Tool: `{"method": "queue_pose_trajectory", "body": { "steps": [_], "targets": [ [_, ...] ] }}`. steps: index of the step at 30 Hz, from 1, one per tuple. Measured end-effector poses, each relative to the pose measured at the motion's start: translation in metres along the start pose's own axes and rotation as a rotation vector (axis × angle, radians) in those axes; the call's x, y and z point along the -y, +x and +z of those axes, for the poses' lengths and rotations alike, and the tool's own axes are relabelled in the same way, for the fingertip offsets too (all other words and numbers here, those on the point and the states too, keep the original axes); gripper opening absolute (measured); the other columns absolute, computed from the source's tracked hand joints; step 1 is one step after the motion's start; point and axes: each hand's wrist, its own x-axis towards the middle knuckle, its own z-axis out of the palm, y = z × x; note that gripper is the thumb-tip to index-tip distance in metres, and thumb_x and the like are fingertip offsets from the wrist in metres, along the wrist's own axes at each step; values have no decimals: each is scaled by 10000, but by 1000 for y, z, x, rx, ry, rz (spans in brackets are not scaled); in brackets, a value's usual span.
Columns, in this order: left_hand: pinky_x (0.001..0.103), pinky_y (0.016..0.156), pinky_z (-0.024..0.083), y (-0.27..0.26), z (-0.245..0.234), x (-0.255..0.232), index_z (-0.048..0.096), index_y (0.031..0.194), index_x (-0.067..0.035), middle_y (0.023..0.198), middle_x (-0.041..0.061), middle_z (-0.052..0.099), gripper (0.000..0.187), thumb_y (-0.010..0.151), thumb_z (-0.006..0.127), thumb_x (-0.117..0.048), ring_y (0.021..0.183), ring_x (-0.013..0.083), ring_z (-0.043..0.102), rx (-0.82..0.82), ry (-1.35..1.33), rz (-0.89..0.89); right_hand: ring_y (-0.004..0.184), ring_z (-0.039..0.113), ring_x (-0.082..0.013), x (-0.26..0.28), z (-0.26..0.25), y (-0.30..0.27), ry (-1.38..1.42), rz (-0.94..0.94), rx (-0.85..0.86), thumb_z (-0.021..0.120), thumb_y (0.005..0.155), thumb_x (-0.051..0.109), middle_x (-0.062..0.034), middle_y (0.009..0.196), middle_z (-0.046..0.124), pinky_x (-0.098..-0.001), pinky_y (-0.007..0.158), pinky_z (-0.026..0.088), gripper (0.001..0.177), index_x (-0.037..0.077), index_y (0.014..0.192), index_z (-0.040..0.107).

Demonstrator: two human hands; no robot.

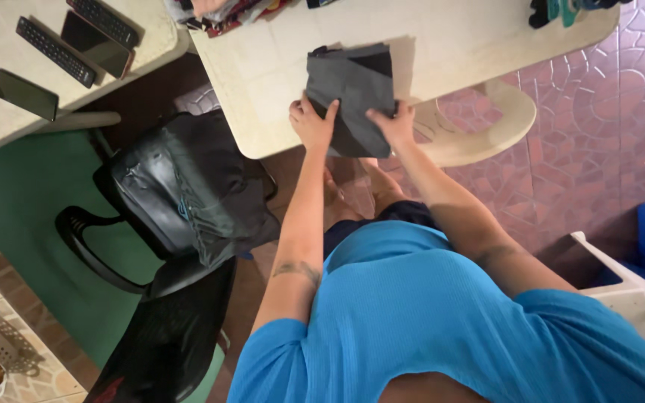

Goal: The person folds a teal t-shirt, a pair of gray shorts, and a pair of blue shorts on a table and places them into a stack.

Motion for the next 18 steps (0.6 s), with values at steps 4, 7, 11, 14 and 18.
{"method": "queue_pose_trajectory", "body": {
  "steps": [4, 7, 11, 14, 18],
  "targets": [
    [445, 1055, 514, 36, -3, 0, 666, 1167, 62, 1226, 276, 662, 827, 781, 801, -657, 1163, 378, 624, 158, -177, -303, 1278, 414, -406, 4, 11, -2, -207, -74, 34, 952, 724, 350, -243, 1356, 423, -455, 1118, 398, 669, -1, 1229, 689],
    [449, 907, 566, 59, -15, 11, 571, 1237, 43, 1116, 223, 696, 859, 695, 830, -570, 1049, 354, 690, 472, -766, -564, 1183, 507, -392, 11, 9, -4, -112, -15, 7, 902, 721, 267, -265, 1309, 433, -441, 1024, 472, 663, -10, 1272, 658],
    [375, 970, 524, 75, -21, 1, 637, 1271, -28, 1180, 103, 723, 707, 801, 769, -539, 1105, 251, 675, 823, -855, -671, 1048, 688, -319, 41, -21, -2, 436, 309, 248, 822, 717, 198, -181, 1181, 663, -434, 870, 604, 629, 34, 1261, 553],
    [365, 1005, 520, 68, -18, -9, 654, 1290, 20, 1219, 119, 734, 587, 895, 753, -403, 1146, 272, 676, 783, -1098, -580, 951, 746, -296, 63, -55, 0, 445, 699, 547, 770, 820, 180, -146, 1088, 744, -406, 831, 629, 448, 14, 1224, 667],
    [421, 1004, 550, 83, -6, -29, 562, 1336, -22, 1210, 131, 694, 520, 903, 751, -238, 1131, 289, 659, 725, -1417, -559, 1003, 738, -271, 86, -81, 28, 514, 745, 679, 756, 840, 189, -126, 1117, 753, -404, 895, 616, 430, -2, 1218, 679]
  ]
}}
